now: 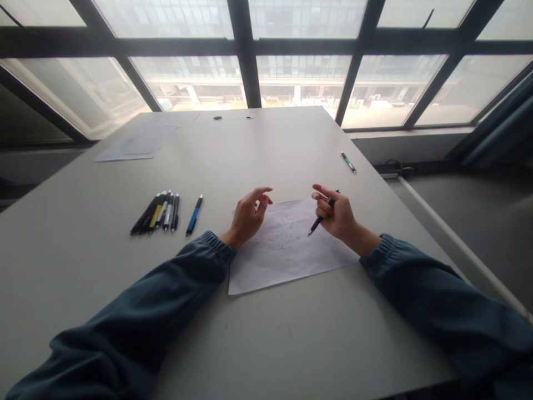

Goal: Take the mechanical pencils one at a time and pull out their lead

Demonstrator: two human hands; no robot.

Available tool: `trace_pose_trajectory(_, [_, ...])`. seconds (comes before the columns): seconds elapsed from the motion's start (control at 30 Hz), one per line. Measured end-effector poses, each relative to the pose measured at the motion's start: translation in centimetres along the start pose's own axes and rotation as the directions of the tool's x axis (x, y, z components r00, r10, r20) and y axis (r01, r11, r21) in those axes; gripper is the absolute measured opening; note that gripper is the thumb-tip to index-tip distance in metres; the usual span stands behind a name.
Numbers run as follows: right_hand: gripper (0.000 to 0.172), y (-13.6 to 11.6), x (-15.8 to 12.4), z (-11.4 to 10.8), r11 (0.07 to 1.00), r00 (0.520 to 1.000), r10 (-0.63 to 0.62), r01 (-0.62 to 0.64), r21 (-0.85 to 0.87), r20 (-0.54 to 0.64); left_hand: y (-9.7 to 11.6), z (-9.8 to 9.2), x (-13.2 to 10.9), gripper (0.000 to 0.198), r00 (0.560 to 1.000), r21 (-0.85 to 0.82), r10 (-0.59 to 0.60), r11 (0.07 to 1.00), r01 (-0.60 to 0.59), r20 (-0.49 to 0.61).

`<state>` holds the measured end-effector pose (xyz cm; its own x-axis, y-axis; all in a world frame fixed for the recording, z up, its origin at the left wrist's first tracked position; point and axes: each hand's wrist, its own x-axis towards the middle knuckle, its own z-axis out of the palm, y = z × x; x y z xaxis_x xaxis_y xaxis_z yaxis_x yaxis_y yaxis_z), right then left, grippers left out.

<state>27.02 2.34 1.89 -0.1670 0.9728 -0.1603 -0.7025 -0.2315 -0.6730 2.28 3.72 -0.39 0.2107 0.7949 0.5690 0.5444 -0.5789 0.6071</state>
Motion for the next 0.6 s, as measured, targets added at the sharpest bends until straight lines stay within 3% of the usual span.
trace_pose_trajectory(0.07, [0.016, 0.2, 0.2, -0.2, 1.0, 1.0, 0.0, 0.0, -0.021, -0.024, -0.2, 0.0, 0.0, 0.032, 0.999, -0.013, 0.026, 1.0, -0.026, 0.032])
trace_pose_trajectory(0.17, [0.018, 0.5, 0.4, -0.5, 1.0, 0.999, 0.001, -0.001, 0.002, -0.054, -0.7, -0.3, 0.2, 0.035, 0.98, -0.005, 0.156, 0.988, -0.156, 0.124])
trace_pose_trajectory(0.33, [0.029, 0.5, 0.3, -0.8, 1.0, 1.0, -0.024, 0.024, 0.01, 0.0, -1.2, -1.2, 0.6, 0.043, 0.898, 0.124, 0.302, 0.926, -0.356, 0.319])
trace_pose_trajectory(0.47, [0.042, 0.2, -0.1, -0.8, 0.998, 0.995, -0.05, 0.054, -0.035, 0.089, -1.5, -1.3, 0.6, 0.046, 0.877, 0.127, 0.312, 0.917, -0.379, 0.365])
trace_pose_trajectory(0.6, [0.055, 0.2, -0.3, -0.7, 0.995, 0.995, -0.062, 0.068, -0.067, 0.081, -1.8, -1.1, 0.6, 0.05, 0.859, 0.097, 0.314, 0.919, -0.382, 0.404])
